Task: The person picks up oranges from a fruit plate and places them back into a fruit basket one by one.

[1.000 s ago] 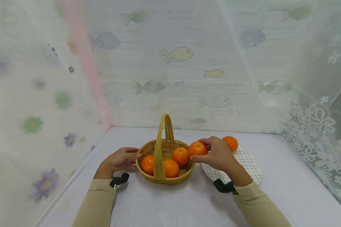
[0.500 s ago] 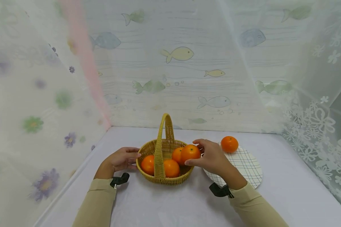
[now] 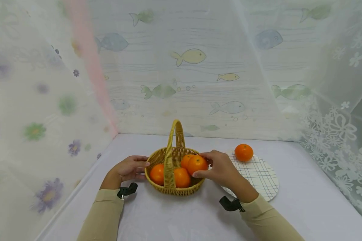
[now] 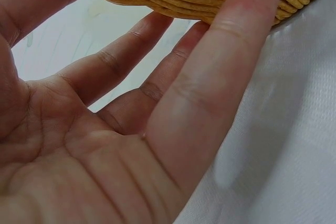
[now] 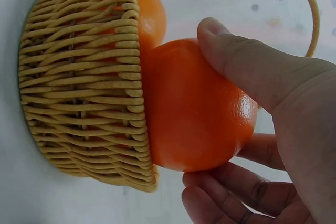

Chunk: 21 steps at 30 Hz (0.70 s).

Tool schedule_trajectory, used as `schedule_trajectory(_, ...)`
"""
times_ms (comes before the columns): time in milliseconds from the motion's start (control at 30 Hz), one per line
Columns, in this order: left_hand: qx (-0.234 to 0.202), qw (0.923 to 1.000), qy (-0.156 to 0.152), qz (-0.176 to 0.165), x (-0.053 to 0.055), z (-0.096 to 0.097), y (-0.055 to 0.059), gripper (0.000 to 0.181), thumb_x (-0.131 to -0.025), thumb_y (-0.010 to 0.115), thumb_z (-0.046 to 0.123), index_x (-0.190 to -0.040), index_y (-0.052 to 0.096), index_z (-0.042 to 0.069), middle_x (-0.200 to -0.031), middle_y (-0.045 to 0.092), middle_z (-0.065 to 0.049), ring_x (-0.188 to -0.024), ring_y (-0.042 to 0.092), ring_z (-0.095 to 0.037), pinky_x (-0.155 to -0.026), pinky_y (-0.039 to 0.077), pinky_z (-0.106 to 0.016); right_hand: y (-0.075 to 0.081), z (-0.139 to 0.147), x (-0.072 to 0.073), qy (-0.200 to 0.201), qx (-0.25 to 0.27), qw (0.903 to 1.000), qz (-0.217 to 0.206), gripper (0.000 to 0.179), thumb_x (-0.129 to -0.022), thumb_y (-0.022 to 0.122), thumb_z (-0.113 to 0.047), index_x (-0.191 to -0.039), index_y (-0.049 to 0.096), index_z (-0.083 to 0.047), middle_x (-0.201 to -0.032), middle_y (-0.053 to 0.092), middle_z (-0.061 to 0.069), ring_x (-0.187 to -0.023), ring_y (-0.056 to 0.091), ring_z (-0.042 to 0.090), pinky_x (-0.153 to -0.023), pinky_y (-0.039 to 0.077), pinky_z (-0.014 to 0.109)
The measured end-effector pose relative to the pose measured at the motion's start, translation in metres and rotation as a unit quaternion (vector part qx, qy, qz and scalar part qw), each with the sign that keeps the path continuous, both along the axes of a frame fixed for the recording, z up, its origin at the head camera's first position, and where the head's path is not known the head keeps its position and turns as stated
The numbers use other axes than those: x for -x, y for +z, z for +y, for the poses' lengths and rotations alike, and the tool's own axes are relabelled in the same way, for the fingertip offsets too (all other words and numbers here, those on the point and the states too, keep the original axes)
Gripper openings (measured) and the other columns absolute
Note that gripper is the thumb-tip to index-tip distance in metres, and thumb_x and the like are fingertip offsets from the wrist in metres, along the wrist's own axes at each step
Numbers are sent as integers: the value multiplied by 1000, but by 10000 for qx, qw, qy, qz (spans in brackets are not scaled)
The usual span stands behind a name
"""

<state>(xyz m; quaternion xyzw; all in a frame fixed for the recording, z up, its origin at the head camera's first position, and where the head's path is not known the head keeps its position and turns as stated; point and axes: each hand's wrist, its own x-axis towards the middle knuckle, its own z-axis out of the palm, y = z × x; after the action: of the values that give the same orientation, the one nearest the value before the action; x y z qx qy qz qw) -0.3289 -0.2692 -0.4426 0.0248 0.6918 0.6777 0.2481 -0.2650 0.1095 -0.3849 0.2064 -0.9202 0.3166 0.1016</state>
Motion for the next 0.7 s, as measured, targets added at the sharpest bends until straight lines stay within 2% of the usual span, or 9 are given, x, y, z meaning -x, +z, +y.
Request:
schedule_trajectory(233,44,10000,-69,-30,-1,0,2,58,-91,65,21,-138,40,-1,-124,58,-15,-104,63,-27,-86,52,-52,-2,-2,-1,-44,-125,9999,37,80,-58,78,-66,-122,66,-19,-88,59,-9,-82,55,19,-68,46,27)
schedule_trajectory(533,-38,10000,-65,-17,0,0,-1,57,-90,65,19,-137,41,-2,-122,59,-15,-103,63,-28,-86,52,-52,-7,-6,2,-21,-266,9996,-56,80,-61,80,-62,-126,64,-17,-91,58,-10,-81,52,13,-70,47,26)
schedule_trajectory(700,-105,9999,-86,-40,0,0,-1,56,-90,66,19,-136,43,-1,-124,58,-16,-105,63,-29,-86,52,-53,-8,-9,1,0,-310,9994,-125,77,-61,81,-59,-124,65,-18,-92,59,-9,-81,53,15,-70,47,27)
